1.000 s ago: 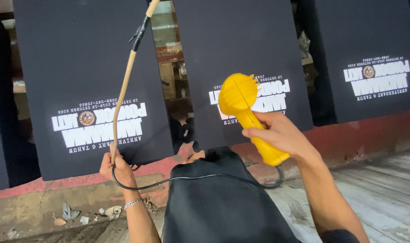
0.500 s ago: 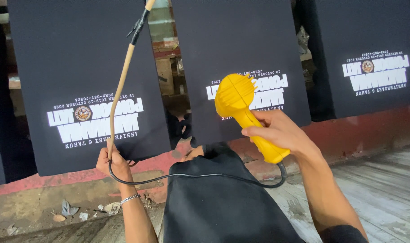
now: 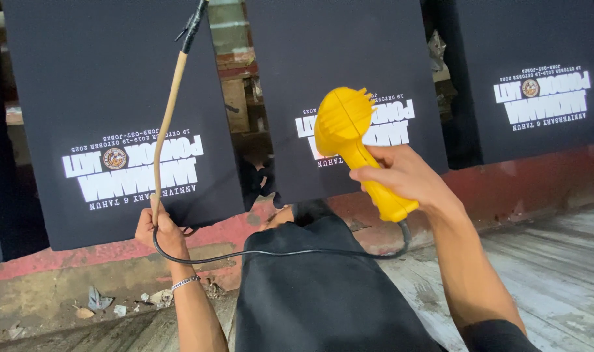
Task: Using a heat gun to dry ink on screen-printed t-shirts
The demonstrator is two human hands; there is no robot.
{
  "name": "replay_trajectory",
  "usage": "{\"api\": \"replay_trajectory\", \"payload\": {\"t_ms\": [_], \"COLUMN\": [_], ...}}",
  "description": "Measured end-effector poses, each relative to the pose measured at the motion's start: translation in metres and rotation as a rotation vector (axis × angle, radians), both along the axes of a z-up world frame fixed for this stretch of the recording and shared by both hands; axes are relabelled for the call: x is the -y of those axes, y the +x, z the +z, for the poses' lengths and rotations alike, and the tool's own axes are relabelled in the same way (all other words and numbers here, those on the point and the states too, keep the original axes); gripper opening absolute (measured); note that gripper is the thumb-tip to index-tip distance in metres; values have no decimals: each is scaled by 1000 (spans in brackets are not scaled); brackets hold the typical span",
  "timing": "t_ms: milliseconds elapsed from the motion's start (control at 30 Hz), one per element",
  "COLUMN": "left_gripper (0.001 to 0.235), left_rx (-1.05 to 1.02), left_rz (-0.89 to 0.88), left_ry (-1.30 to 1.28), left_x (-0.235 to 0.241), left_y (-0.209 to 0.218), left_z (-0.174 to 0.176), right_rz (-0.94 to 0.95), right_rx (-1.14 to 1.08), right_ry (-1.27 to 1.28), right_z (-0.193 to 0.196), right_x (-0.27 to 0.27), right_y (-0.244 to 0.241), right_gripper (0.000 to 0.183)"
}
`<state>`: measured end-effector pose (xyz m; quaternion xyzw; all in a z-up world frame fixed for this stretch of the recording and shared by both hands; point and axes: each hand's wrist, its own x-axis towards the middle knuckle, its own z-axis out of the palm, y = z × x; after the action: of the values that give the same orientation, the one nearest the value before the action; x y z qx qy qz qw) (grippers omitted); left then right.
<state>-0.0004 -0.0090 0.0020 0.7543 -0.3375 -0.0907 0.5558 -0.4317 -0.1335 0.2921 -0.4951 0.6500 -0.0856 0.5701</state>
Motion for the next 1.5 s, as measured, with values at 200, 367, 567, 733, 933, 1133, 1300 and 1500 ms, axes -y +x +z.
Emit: {"api": "replay_trajectory", "payload": {"t_ms": [200, 367, 567, 733, 933, 1133, 1300, 1500], "left_gripper": [53, 47, 42, 44, 40, 34, 31, 36], "left_rx": [-20, -29, -25, -29, -36, -32, -43, -1], "left_rz": [-9, -15, -19, -24, -6, -26, -22, -13], "left_ry": [7, -5, 27, 47, 45, 49, 46, 69], "left_x": [0, -1, 0, -3, -1, -1, -4, -6], "left_y": [7, 3, -2, 1, -2, 0, 7, 11], "left_z": [-7, -2, 12, 6, 8, 8, -4, -10], "right_rz": [-52, -14, -13, -46, -31, -74, -84, -89], "right_rx": [51, -7, -19, 41, 0, 5, 50, 21], "right_ry": [-105, -27, 8, -79, -12, -16, -95, -22], "right_z": [-15, -3, 4, -7, 3, -4, -14, 8], "right_x": [19, -1, -3, 12, -8, 2, 4, -7], "right_y": [4, -9, -8, -6, -20, -21, -28, -25], "right_gripper": [68, 71, 68, 69, 68, 68, 67, 69]}}
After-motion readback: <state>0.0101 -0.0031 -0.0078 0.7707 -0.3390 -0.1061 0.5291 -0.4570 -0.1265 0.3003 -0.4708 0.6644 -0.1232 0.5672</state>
